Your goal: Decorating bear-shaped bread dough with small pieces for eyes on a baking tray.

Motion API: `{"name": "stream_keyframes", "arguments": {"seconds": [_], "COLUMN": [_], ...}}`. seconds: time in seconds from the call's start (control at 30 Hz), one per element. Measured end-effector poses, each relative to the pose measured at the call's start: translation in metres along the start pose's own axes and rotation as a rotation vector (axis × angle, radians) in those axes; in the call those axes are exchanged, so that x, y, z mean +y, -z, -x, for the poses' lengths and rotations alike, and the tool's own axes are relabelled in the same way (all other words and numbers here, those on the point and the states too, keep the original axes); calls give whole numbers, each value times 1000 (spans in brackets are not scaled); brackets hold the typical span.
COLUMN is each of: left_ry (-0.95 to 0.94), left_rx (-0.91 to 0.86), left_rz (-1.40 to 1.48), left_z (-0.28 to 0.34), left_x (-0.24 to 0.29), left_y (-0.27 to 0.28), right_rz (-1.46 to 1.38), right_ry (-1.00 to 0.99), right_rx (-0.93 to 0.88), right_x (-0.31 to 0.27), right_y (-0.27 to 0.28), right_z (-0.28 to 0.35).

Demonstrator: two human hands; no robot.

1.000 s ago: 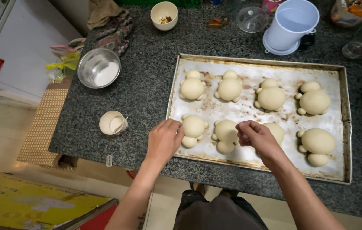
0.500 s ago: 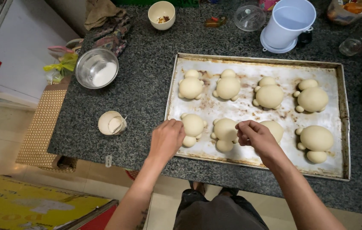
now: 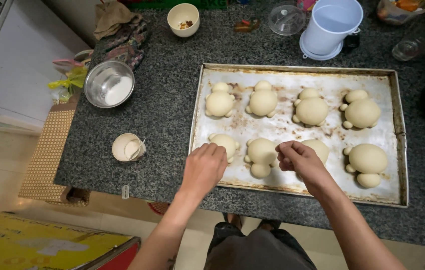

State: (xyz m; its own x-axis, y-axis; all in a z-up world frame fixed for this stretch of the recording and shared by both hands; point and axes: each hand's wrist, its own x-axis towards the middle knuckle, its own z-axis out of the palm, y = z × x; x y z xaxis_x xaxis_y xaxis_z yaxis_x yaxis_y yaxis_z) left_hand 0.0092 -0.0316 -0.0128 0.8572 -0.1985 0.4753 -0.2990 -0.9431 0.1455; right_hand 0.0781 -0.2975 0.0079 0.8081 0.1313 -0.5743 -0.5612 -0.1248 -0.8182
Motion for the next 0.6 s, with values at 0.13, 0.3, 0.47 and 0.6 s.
{"name": "stream_keyframes", "arguments": {"seconds": [0.13, 0.3, 0.47, 0.6], "left_ry": [-24, -79, -89, -70], "left_rx": [-4, -38, -62, -59], "left_rz": [-30, -60, -98, -100], "left_z": [-1, -3, 5, 1], "left_x": [5, 5, 1, 0], "left_y": [-5, -10, -35, -27], "right_rz": [17, -18, -23, -12], "right_ry": [1, 15, 18, 15], "right_rx": [2, 9, 6, 17], "right_x": [-2, -2, 0, 8], "right_y": [3, 7, 10, 18], "right_z": [4, 6, 6, -3]}}
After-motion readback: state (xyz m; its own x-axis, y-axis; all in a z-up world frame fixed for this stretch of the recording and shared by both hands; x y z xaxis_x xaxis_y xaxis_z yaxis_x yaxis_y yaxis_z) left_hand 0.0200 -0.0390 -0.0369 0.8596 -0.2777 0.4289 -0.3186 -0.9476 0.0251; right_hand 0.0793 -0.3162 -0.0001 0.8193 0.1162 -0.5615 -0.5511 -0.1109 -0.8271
